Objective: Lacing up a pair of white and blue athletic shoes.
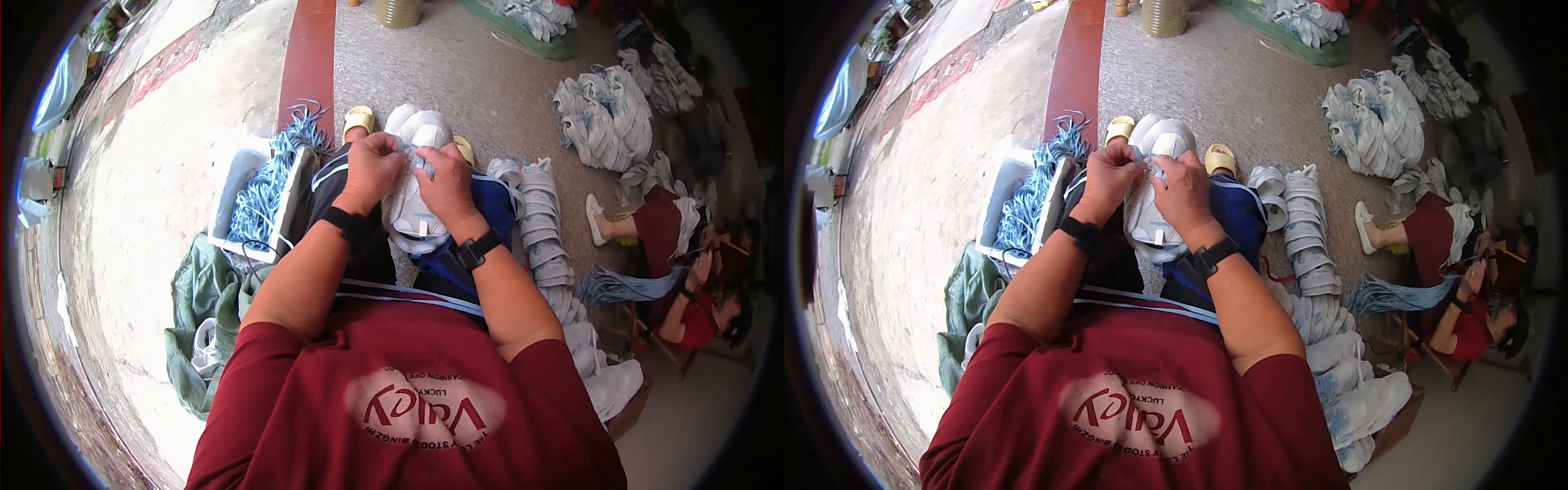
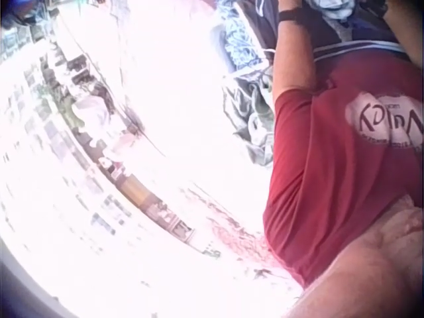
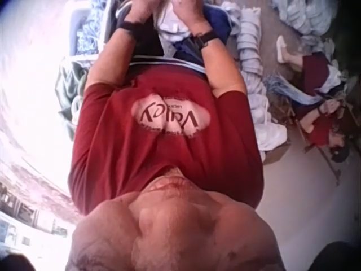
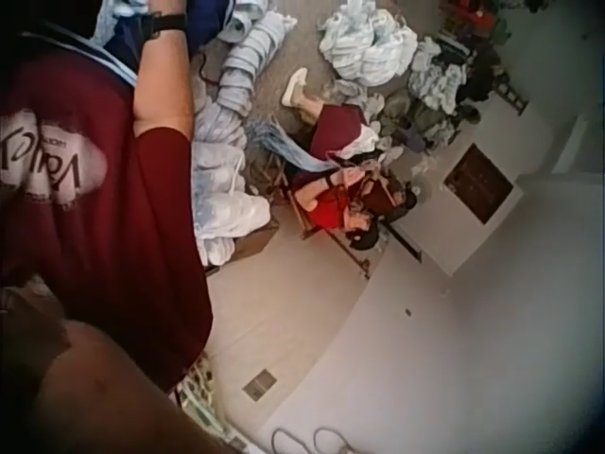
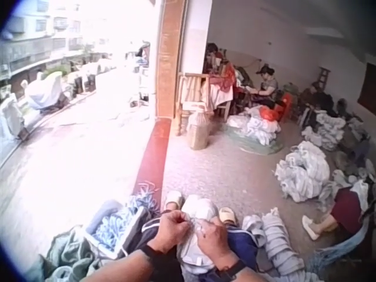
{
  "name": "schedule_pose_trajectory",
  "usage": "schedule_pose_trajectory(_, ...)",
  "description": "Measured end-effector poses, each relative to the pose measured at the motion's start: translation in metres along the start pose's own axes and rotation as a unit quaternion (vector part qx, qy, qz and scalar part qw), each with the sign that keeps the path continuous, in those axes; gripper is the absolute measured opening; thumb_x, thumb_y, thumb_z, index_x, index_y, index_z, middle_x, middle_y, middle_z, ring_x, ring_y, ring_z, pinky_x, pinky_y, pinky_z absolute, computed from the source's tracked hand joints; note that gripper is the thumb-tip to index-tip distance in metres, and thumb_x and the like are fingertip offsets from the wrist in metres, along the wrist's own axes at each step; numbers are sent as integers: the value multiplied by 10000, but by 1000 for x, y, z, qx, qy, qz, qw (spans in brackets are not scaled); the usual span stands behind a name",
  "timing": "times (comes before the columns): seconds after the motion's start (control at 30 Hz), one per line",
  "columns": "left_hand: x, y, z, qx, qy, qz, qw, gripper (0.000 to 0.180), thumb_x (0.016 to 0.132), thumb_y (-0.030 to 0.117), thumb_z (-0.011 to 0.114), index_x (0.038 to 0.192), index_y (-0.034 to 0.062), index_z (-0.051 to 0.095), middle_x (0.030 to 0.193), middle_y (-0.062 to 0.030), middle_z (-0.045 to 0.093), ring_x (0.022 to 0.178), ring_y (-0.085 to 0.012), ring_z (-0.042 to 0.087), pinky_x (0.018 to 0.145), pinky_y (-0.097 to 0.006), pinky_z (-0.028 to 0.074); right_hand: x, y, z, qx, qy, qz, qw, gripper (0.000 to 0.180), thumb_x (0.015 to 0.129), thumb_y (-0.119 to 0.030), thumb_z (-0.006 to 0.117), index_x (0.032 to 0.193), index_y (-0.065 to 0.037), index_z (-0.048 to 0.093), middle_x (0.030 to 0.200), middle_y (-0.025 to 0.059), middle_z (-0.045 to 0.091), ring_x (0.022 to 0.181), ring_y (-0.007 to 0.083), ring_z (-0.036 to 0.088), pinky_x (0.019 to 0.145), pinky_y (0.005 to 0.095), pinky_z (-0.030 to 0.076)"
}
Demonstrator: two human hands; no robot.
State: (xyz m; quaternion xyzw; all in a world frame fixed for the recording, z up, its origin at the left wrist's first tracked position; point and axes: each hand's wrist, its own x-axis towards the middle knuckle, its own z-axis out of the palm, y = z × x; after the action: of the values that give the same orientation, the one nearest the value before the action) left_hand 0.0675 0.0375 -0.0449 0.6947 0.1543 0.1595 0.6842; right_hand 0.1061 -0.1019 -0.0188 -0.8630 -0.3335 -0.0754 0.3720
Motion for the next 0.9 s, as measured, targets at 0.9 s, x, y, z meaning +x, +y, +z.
schedule_pose_trajectory(0.9, -5, 39, 28, 537, -222, 157, 798, 165, 749, 184, 549, 772, 55, 649, 788, -134, 647, 775, -290, 633, 694, -380, 507, -9, 25, 9, -117, 5, -11, 993, 95, 684, -111, 622, 752, -45, 621, 801, 169, 562, 789, 367, 563, 682, 442, 457)
